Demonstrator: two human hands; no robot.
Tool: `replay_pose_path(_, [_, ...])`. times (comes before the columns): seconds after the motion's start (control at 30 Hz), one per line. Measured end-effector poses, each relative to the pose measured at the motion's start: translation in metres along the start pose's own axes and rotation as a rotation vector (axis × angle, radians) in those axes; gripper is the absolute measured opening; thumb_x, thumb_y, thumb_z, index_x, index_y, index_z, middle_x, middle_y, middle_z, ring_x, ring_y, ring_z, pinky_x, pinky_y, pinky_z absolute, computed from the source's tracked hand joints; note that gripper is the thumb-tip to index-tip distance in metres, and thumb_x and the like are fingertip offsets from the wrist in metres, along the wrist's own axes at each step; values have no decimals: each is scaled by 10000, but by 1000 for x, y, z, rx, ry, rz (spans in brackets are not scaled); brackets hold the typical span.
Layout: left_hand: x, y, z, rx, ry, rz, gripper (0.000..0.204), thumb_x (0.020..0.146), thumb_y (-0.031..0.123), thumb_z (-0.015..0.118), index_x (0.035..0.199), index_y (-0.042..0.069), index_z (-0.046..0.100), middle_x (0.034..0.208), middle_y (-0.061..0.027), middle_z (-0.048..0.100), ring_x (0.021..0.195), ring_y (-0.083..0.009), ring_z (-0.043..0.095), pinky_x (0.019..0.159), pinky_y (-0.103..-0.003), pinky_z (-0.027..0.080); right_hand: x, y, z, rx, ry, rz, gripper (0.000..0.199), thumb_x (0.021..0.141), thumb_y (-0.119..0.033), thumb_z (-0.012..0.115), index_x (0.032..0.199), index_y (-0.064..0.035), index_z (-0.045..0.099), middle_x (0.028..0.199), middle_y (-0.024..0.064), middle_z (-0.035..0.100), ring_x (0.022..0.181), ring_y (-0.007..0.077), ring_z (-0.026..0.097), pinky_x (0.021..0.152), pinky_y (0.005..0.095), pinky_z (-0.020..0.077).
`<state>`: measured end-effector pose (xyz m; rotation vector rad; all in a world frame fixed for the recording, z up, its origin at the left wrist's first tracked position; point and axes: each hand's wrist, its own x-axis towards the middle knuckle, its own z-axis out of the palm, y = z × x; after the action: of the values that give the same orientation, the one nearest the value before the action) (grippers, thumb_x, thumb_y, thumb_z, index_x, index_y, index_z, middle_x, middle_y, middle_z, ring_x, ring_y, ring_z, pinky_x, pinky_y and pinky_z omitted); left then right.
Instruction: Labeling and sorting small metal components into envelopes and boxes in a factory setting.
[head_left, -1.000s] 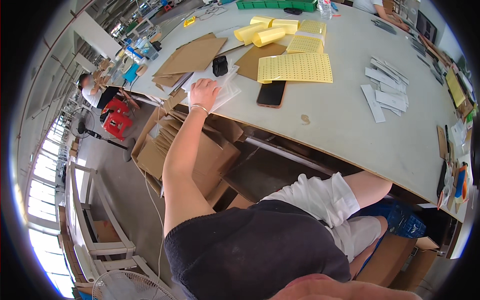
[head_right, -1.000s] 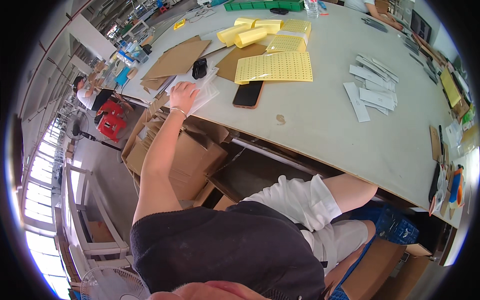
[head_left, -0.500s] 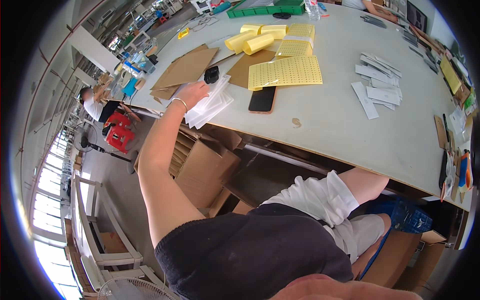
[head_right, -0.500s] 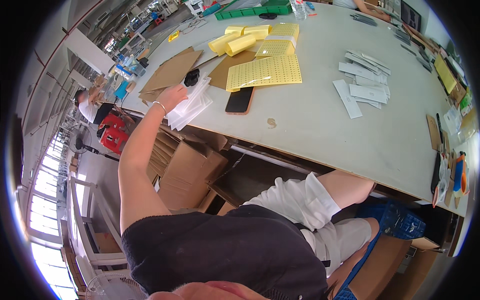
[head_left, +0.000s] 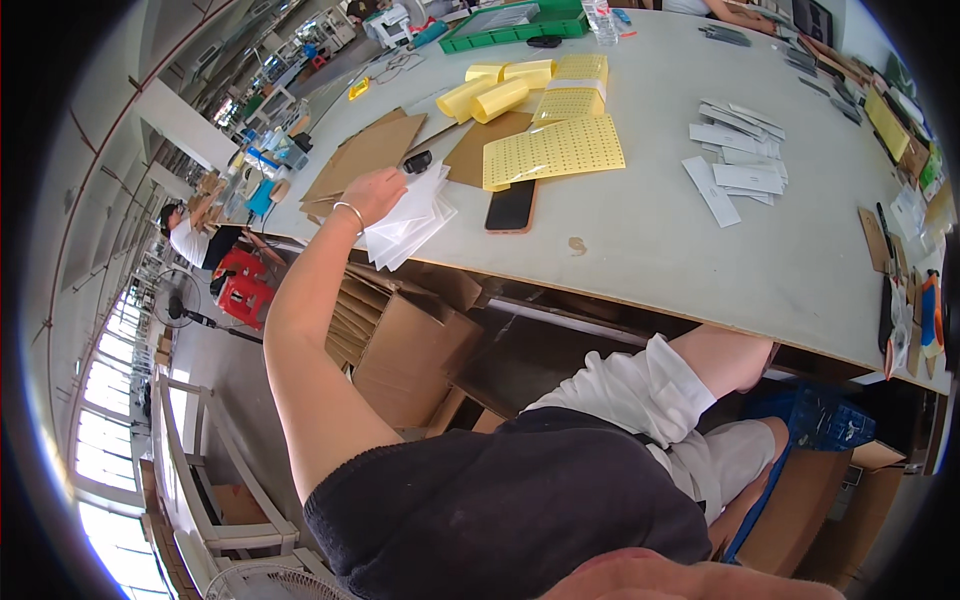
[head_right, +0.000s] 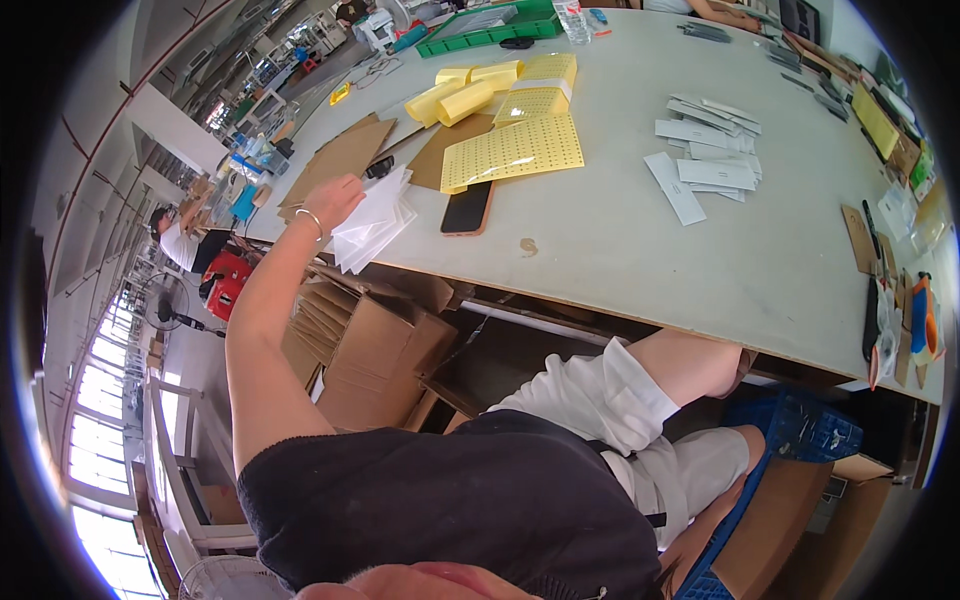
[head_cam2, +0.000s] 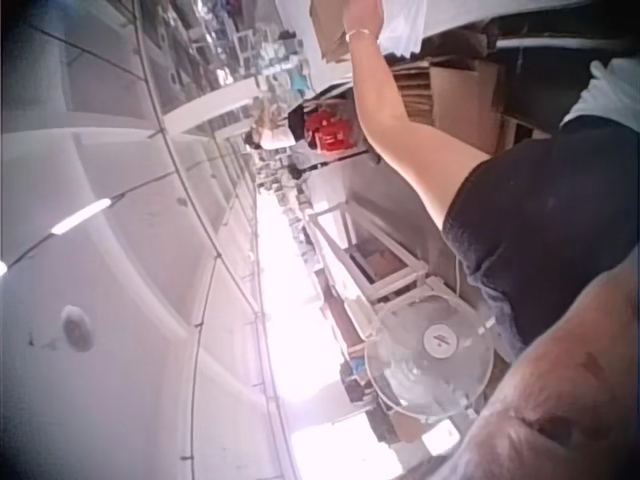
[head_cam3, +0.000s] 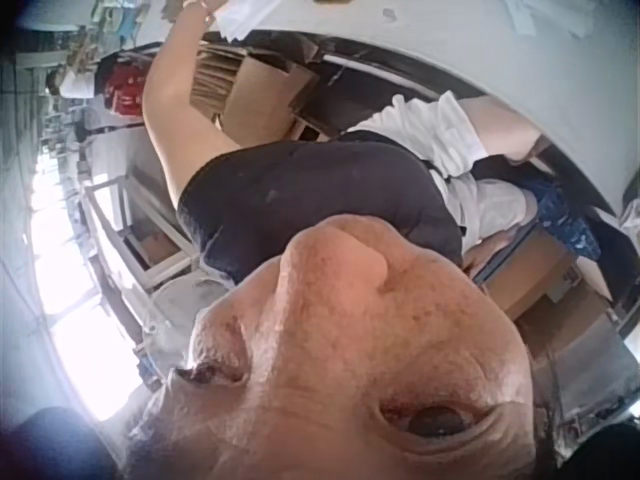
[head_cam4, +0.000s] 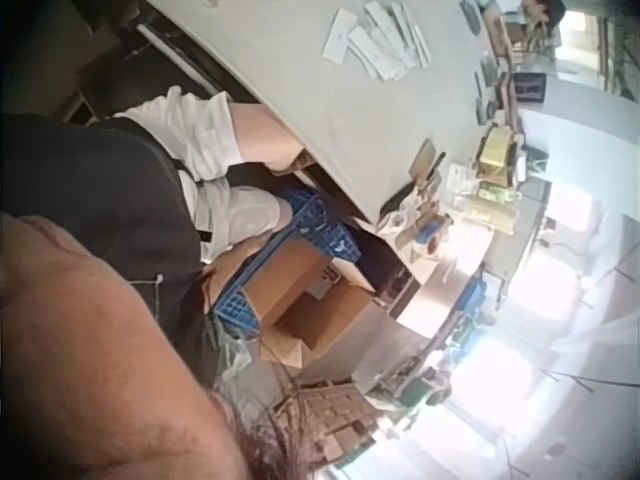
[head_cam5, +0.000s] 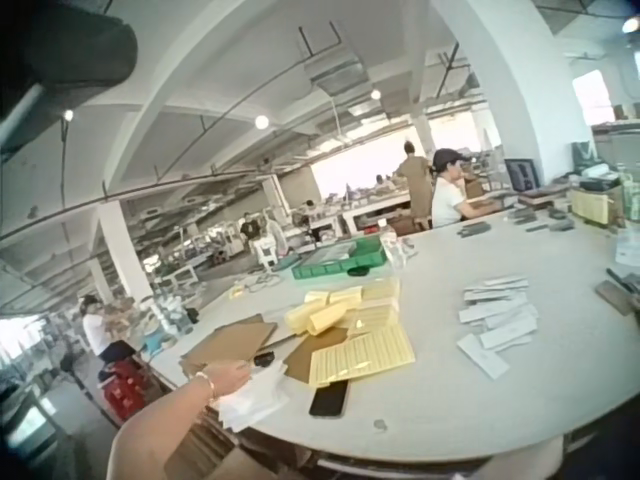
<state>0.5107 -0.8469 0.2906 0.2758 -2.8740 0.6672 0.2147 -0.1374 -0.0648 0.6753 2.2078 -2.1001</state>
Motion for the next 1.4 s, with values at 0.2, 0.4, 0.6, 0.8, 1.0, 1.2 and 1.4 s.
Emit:
replay_pose_path(0.2, [5,2,-37,75,76,32,80,756,104,589,786,72,523,759,-92,530,700,-288,573,616,-392,478,-3,5,-8,5,3,9,477,921,-227,509,1333,-17,394,1286,142,501,1211,224,446,1048,325,317])
replay_pose_path(0.4, [14,-1,-64,80,150,-20,91,743,93,583,788,55,514,752,-112,526,672,-312,570,578,-401,477,-5,9,-18,22,-2,5,472,922,-237,507,1325,-9,415,1278,145,510,1207,226,451,1047,325,318])
replay_pose_path(0.6, [24,-6,-78,15,219,-187,100,788,138,565,828,76,498,741,-122,562,645,-321,583,564,-416,478,-6,9,-27,37,-5,1,469,924,-248,505,1317,-1,436,1270,148,520,1203,228,455,1046,326,319])
replay_pose_path(0.8, [77,49,-84,-258,367,-377,160,939,242,479,971,89,507,746,-183,586,654,-392,577,563,-443,434,9,32,-35,94,-38,104,466,952,-318,440,1276,13,487,1288,123,513,1192,216,464,1043,316,311])
replay_pose_path(1.0, [155,173,-100,-687,222,-137,87,953,132,462,983,55,489,689,-21,536,564,-85,466,525,-241,390,-15,10,-29,-534,337,-616,359,807,-22,573,1164,-4,547,1113,170,573,1025,312,531,913,363,419])
replay_pose_path(1.2, [224,253,-105,-739,137,231,90,919,119,502,940,40,466,651,-142,529,551,-259,554,511,-334,407,-40,-97,-2,-410,201,-987,291,758,71,584,1031,-31,586,1044,151,568,992,318,541,875,360,437])
replay_pose_path(1.4, [261,287,-108,-690,52,381,117,895,121,521,916,34,446,671,-165,549,618,-330,574,551,-381,420,2,-205,33,-410,90,-1256,224,761,46,594,959,-50,633,968,109,605,907,286,572,805,352,462])
